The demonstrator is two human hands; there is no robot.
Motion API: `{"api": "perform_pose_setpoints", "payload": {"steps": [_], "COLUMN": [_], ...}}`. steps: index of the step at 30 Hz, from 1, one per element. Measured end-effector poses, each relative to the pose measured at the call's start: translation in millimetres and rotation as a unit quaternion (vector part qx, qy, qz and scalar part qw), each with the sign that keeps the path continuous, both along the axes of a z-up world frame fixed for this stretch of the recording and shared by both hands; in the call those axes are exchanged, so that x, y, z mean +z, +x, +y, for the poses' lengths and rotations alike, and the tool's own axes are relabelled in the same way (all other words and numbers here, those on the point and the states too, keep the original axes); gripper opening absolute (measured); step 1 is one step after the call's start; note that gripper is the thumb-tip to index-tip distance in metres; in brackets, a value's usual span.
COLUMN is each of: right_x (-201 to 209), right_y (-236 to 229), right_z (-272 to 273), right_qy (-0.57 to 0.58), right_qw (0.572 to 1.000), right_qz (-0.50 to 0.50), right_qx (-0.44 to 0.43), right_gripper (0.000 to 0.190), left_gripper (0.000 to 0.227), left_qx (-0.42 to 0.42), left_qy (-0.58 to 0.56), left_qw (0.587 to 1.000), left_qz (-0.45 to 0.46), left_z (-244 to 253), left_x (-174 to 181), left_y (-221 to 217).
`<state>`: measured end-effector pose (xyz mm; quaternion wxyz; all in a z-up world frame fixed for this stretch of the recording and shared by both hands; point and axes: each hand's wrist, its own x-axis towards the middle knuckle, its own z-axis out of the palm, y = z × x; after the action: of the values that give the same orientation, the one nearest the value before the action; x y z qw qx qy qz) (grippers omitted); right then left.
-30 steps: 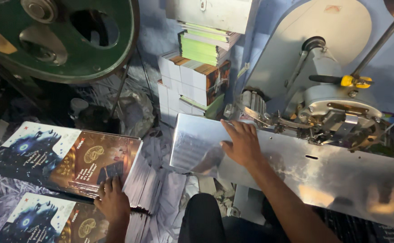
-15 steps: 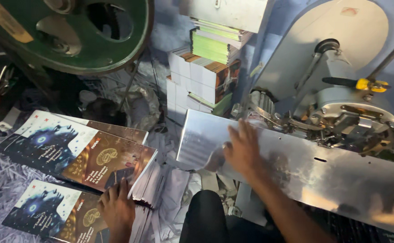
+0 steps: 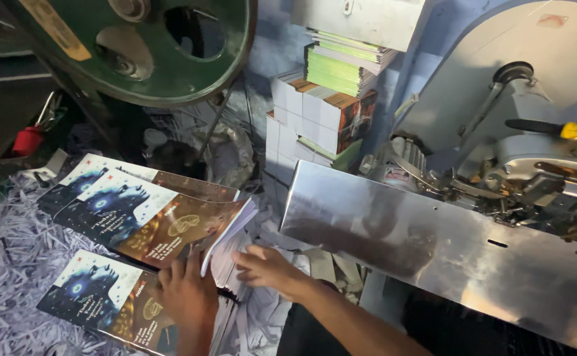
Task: The person repeatedly picks up a book cover, places it on a binding machine, and operates the machine to stitch the spine. They then remove the bound book and place it on a stack, repeating this process for multiple items.
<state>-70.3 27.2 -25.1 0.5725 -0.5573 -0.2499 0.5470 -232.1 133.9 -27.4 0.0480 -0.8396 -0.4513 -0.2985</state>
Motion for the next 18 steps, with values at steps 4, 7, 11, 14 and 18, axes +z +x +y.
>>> {"api": "perform_pose_setpoints", "payload": {"steps": [4, 7, 11, 14, 18], "right_x": [21, 23, 8, -6, -21], "right_y": [-13, -13, -5, 5, 15], "right_z": [24, 36, 48, 54, 45], "right_qy": [0.023, 0.035, -0.022, -0.038, -0.072], "right_qw": [0.993, 0.987, 0.983, 0.981, 0.982], "right_qz": [0.112, 0.153, 0.158, 0.134, 0.054], "right_qx": [-0.023, -0.038, -0.095, -0.135, -0.167], "right_gripper": [0.065, 0.057, 0.05, 0.041, 0.029], "left_gripper": [0.052, 0.051, 0.052, 0.051, 0.055], "left_qx": [-0.017, -0.039, -0.062, -0.091, -0.133], "left_qy": [0.002, 0.009, 0.014, 0.02, 0.015], "left_qw": [0.999, 0.998, 0.996, 0.994, 0.987], "left_qz": [-0.035, -0.048, -0.064, -0.066, -0.086], "left_z": [-21, -32, -40, -51, -63], "left_x": [7, 10, 14, 13, 15], "left_y": [5, 11, 18, 20, 23]}}
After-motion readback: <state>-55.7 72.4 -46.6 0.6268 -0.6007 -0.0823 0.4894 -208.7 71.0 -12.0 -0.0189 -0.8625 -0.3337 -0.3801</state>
